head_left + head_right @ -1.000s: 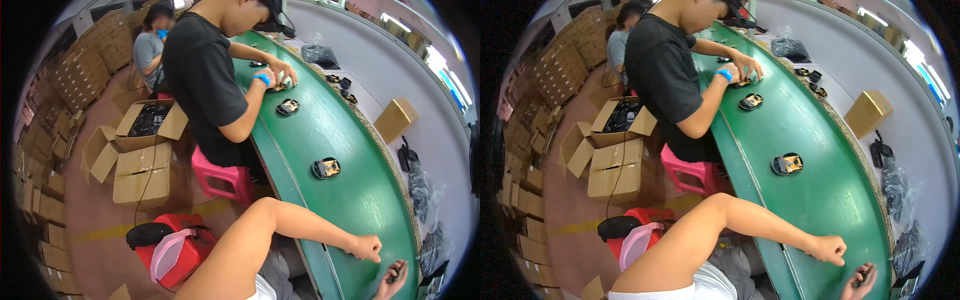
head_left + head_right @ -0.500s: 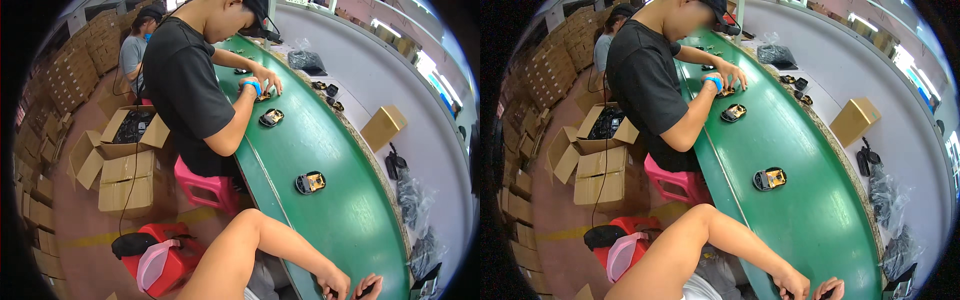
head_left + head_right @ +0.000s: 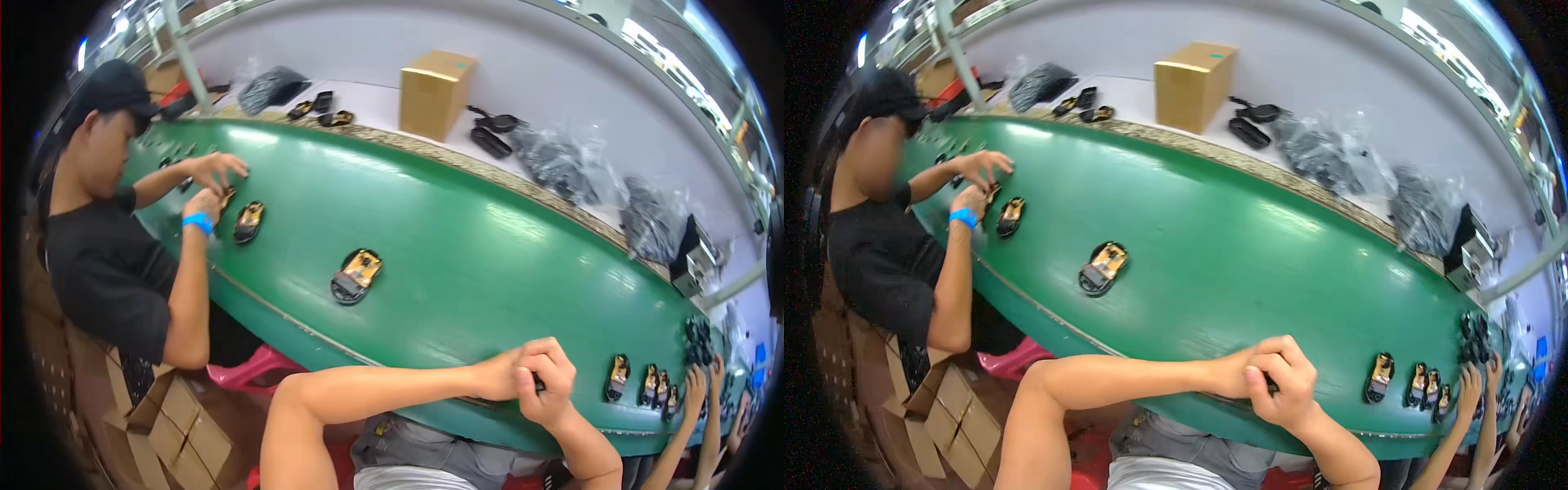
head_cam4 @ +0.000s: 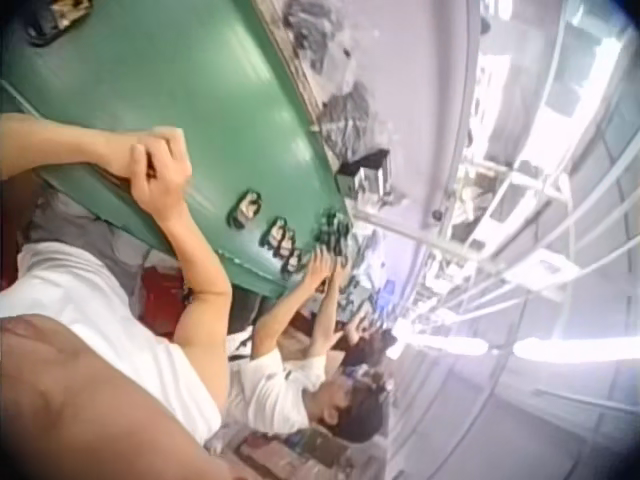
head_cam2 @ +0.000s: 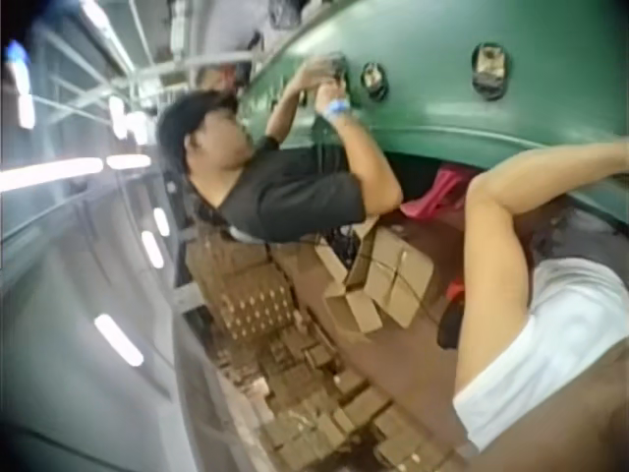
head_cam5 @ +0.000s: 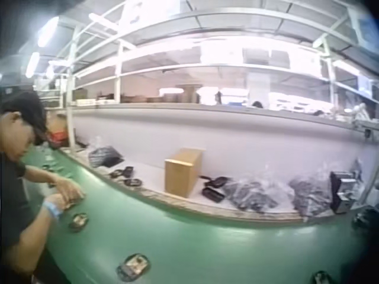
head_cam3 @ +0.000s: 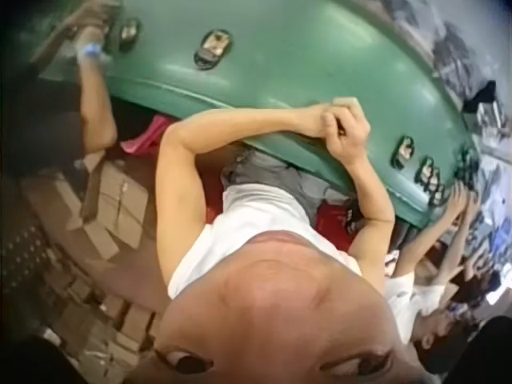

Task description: Assembling small electronic device housings by inserting internal components.

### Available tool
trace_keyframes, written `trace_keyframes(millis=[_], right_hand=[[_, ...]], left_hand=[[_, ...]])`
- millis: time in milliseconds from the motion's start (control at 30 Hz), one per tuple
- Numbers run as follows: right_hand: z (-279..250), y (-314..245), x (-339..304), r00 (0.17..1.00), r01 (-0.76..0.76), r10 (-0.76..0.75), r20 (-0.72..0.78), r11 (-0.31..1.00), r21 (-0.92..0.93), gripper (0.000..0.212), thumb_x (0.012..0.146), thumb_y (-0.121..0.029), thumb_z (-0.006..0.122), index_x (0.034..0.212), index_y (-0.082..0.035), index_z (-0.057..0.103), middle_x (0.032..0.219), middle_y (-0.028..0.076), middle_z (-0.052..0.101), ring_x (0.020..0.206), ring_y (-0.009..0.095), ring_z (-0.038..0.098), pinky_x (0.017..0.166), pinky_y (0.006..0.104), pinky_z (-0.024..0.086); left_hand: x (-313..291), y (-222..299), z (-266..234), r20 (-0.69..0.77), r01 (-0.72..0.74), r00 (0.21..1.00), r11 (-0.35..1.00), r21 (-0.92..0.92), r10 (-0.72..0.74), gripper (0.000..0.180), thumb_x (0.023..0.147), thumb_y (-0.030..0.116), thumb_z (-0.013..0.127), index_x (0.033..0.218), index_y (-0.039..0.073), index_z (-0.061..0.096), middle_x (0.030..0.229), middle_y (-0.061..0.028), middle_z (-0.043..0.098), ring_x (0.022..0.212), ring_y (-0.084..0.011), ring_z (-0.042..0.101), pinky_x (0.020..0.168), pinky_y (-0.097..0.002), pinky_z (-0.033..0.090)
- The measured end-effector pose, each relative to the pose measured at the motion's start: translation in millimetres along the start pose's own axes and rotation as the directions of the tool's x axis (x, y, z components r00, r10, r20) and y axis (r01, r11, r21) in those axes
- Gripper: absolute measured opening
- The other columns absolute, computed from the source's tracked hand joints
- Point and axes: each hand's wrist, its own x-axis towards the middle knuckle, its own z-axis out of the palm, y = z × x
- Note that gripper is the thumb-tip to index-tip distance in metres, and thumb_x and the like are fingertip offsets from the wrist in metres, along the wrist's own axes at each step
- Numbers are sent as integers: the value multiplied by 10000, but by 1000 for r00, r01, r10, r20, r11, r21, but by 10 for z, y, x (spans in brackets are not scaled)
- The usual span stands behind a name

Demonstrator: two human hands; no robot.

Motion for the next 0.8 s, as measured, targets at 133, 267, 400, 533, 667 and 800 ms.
trace_keyframes(millis=[133, 267, 400, 533, 667, 800], right_hand=[[-105, 251, -94, 996, 79, -80, -23, 995, -58, 85, 821, -49, 664, 768, -18, 606, 858, 136, 611, 774, 288, 606, 671, 381, 497], [-83, 319, -122, 989, 33, -50, -138, 992, -121, 35, 857, -39, 629, 850, -14, 606, 830, 132, 602, 743, 288, 588, 660, 380, 483], [-4, 357, -114, 978, -41, 13, -207, 990, -134, 20, 866, -25, 614, 872, -8, 604, 801, 140, 593, 697, 287, 579, 620, 380, 472], [4, 343, -100, 989, -112, 93, -118, 979, -168, 37, 881, -35, 611, 869, -1, 602, 790, 134, 590, 682, 274, 579, 600, 368, 466], [29, 376, -230, 921, -370, 365, -133, 929, -9, 108, 944, -84, 574, 971, 17, 597, 819, 87, 595, 702, 177, 574, 647, 311, 472], [72, 302, -217, 912, -380, 392, -123, 918, 111, 125, 960, -87, 553, 1019, 16, 592, 844, 72, 601, 728, 150, 577, 662, 296, 479]], left_hand=[[152, -165, -8, -71, 85, 995, 982, 169, -74, 144, 832, 70, 591, 943, -5, 642, 904, -115, 687, 866, -196, 649, 739, -357, 537], [162, -66, 49, -232, 172, 966, 951, 258, -112, 146, 815, 81, 595, 883, -28, 666, 849, -157, 722, 806, -224, 693, 709, -384, 541], [167, -90, 12, -310, 87, 949, 894, 440, 61, 150, 781, 84, 617, 824, -53, 659, 778, -264, 672, 730, -397, 692, 644, -435, 534], [92, -125, -36, -302, 58, 938, 779, 624, 171, 108, 720, 66, 620, 750, -30, 658, 747, -263, 651, 710, -438, 660, 632, -486, 532], [77, -158, -124, -243, 78, 952, 619, 782, 188, 54, 663, 62, 644, 682, 13, 658, 716, -217, 666, 688, -423, 659, 630, -505, 541], [118, 30, -393, -138, 6, 971, 553, 833, 197, 44, 642, 67, 667, 669, 38, 648, 699, -202, 664, 688, -402, 668, 614, -501, 541]])
